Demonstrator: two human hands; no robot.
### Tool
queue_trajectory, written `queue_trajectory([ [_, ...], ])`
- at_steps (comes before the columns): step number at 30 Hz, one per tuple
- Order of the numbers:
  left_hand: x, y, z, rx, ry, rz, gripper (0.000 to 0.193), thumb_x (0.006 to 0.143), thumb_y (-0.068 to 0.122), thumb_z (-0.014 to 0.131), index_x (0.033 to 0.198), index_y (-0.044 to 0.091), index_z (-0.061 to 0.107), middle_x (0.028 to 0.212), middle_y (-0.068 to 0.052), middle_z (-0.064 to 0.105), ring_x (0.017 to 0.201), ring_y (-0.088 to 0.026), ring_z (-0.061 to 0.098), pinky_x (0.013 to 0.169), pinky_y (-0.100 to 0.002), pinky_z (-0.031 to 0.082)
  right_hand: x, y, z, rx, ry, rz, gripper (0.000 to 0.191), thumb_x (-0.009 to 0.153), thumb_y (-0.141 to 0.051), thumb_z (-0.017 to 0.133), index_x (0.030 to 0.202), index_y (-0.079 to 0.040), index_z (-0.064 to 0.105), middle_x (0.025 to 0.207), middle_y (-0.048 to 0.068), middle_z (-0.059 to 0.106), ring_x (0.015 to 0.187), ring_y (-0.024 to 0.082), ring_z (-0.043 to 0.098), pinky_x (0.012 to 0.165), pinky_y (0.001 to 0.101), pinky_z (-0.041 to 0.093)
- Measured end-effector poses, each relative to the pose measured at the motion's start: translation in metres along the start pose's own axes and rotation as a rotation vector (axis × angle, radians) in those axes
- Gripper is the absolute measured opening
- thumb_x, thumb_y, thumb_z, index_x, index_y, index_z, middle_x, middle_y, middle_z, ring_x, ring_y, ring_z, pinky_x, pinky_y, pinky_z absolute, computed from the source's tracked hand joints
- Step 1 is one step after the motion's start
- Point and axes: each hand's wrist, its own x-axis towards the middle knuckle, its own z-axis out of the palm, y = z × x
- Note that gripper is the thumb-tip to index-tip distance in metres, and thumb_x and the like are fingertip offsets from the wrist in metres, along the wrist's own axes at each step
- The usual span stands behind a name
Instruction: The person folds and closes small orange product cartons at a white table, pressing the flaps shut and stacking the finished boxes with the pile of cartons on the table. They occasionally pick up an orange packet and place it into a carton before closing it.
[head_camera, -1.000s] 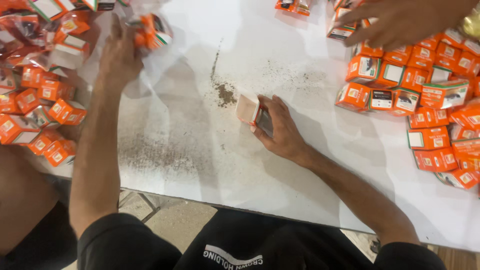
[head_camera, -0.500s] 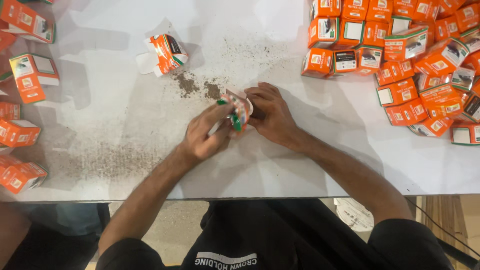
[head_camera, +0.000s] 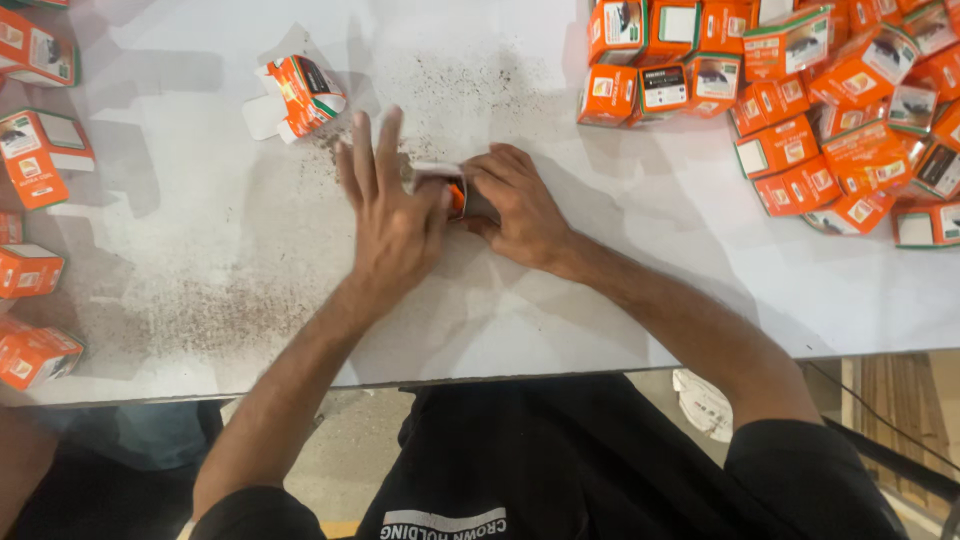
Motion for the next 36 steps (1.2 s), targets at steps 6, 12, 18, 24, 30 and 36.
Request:
queue_trajectory([
  [6,0.005,0.001,0.005,-0.282,0.099,-0.273,0.015,0.091,0.009,0.072,0.105,0.005,0.069,0.148,-0.029,0.041,0.126,-0.044,0.050,0.094,-0.055,0.048,-0.002,-0.002,0.002,-0.033,0.008,0.006,0.074,0.074,-0.012,0.091,0.137,0.002,0.054,0.126,0.018,0.063,0.125,0.041,0.055,0.112,0.0517,0.042],
  [12,-0.004,-0.009,0.028,-0.806,-0.001,-0.706,0.027,0.098,0.007,0.066,0.122,0.000,0.054,0.099,-0.017,0.068,0.086,-0.020,0.070,0.069,-0.032,0.057,-0.006,-0.003,0.005,0.019,0.104,-0.062,0.070,0.082,-0.009,0.088,0.140,-0.005,0.049,0.133,0.013,0.065,0.128,0.036,0.060,0.114,0.0480,0.046],
  [18,0.000,-0.018,0.025,-0.953,-0.044,-0.522,0.014,0.103,0.006,0.063,0.113,-0.003,0.057,0.098,-0.009,0.066,0.087,-0.014,0.065,0.076,-0.031,0.059,-0.003,-0.012,0.001,-0.139,0.079,-0.151,0.055,0.082,-0.004,0.086,0.132,-0.003,0.063,0.125,0.015,0.067,0.123,0.035,0.063,0.111,0.0495,0.048],
  [24,0.002,-0.034,0.003,-1.481,-0.235,-0.816,0.021,0.093,0.008,0.059,0.112,0.000,0.065,0.094,-0.010,0.071,0.074,-0.018,0.068,0.066,-0.031,0.060,0.000,-0.015,-0.003,-0.151,0.067,-0.132,0.053,0.080,-0.005,0.086,0.128,-0.004,0.064,0.121,0.016,0.068,0.121,0.035,0.064,0.110,0.0491,0.049],
  [30,0.013,-0.017,0.006,-0.742,-0.173,-0.539,0.021,0.090,-0.002,0.070,0.110,-0.003,0.067,0.100,-0.015,0.072,0.092,-0.030,0.067,0.077,-0.041,0.056,-0.001,-0.011,-0.001,-0.089,0.078,-0.114,0.049,0.080,-0.003,0.087,0.123,-0.004,0.064,0.124,0.014,0.069,0.122,0.035,0.064,0.108,0.0470,0.049],
  [36,-0.002,-0.021,-0.003,-0.487,-0.040,0.198,0.037,0.085,0.002,0.077,0.120,-0.004,0.064,0.135,-0.022,0.064,0.132,-0.041,0.060,0.110,-0.048,0.053,-0.006,-0.003,-0.002,0.005,0.025,0.065,0.051,0.075,0.003,0.083,0.114,-0.005,0.051,0.122,0.015,0.067,0.118,0.038,0.064,0.101,0.0460,0.053],
])
